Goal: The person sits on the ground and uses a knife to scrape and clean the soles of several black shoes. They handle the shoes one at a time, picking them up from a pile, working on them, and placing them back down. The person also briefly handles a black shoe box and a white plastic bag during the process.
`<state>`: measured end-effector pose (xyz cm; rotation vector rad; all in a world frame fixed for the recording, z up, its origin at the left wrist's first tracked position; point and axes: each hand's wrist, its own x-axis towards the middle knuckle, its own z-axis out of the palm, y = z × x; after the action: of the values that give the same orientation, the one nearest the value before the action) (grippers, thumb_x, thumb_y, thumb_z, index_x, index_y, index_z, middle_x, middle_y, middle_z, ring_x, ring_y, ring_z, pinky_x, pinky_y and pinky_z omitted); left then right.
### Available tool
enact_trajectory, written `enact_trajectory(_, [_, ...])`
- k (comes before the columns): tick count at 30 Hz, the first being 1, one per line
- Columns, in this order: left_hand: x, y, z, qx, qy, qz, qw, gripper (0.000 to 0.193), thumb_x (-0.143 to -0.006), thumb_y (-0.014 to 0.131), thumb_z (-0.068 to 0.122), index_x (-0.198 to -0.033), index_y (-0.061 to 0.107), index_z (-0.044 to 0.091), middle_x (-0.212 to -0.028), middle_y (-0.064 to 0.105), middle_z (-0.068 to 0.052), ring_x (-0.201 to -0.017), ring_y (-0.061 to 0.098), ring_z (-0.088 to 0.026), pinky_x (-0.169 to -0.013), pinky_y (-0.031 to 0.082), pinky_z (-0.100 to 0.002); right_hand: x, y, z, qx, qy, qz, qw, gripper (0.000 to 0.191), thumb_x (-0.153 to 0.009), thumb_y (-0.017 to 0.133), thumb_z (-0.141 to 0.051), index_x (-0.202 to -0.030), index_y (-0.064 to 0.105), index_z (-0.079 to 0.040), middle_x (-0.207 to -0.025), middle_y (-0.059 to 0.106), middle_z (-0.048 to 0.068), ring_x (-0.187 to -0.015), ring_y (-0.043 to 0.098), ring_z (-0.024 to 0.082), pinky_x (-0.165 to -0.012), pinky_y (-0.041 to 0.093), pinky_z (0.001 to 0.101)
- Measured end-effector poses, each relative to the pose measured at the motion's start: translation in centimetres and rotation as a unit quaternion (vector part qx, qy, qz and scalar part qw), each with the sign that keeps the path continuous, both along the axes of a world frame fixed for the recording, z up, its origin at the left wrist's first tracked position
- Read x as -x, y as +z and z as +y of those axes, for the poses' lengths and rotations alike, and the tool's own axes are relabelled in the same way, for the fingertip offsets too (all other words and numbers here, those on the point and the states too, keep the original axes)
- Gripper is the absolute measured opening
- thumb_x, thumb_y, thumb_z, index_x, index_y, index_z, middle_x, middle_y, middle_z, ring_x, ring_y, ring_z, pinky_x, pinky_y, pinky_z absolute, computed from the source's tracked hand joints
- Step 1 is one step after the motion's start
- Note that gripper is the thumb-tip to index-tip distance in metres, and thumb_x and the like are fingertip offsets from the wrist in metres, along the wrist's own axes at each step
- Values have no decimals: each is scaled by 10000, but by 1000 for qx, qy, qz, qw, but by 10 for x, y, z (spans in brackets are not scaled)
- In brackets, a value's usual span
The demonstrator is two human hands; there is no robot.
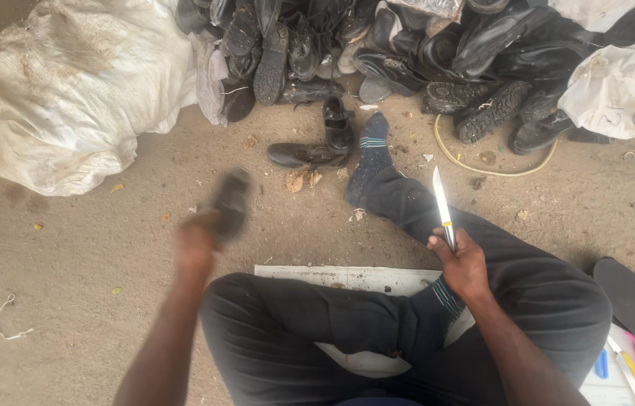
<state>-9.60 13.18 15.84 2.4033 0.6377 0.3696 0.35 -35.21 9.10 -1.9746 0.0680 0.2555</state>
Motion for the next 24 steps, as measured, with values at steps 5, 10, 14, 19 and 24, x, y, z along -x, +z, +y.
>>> enact_trajectory(5, [-92, 80, 68, 349, 263, -293, 850, 557, -1051, 419, 428, -1505, 364, 110, -1317, 537, -132, -1147, 694, -308, -875, 645, -421, -9, -8, 11, 26, 25, 6, 999, 316, -960, 716, -264, -1155, 691, -15, -855, 763, 85, -826, 692, 125, -798, 531, 292])
enact_trajectory(10, [-199, -64, -98, -141, -197, 205, 948, 360, -1047, 547, 281, -1352, 641, 114, -1161, 718, -219, -1231, 600, -397, -1008, 526, -513, -12, -10, 20, 77, 46, 30, 996, 382, -948, 693, -321, -1194, 686, -28, -843, 766, 107, -815, 709, 158, -775, 542, 318])
enact_trajectory(14, [-223, -114, -159, -298, -176, 161, 924, 409, -868, 627, 339, -1146, 687, 45, -1173, 669, -178, -1115, 636, -323, -1042, 425, -556, -10, -6, 17, 108, 70, 45, 991, 428, -939, 677, -380, -1206, 685, -46, -864, 772, 92, -824, 727, 158, -766, 557, 321])
enact_trajectory(19, [-161, -97, -128, -399, -356, 95, 840, 189, -1082, 551, 141, -1160, 722, 123, -1237, 665, -75, -1211, 601, -182, -1336, 271, -523, -12, -4, 18, 87, 71, 49, 992, 405, -947, 685, -363, -1195, 685, -42, -848, 773, 93, -810, 737, 159, -751, 571, 331])
enact_trajectory(24, [-57, -72, -103, -383, -468, 170, 778, 286, -939, 589, 198, -1182, 710, 108, -1344, 576, -57, -1391, 422, -210, -1285, 183, -532, -13, -10, 20, 73, 76, 19, 994, 376, -942, 704, -322, -1182, 696, -33, -829, 767, 93, -803, 733, 152, -758, 562, 328])
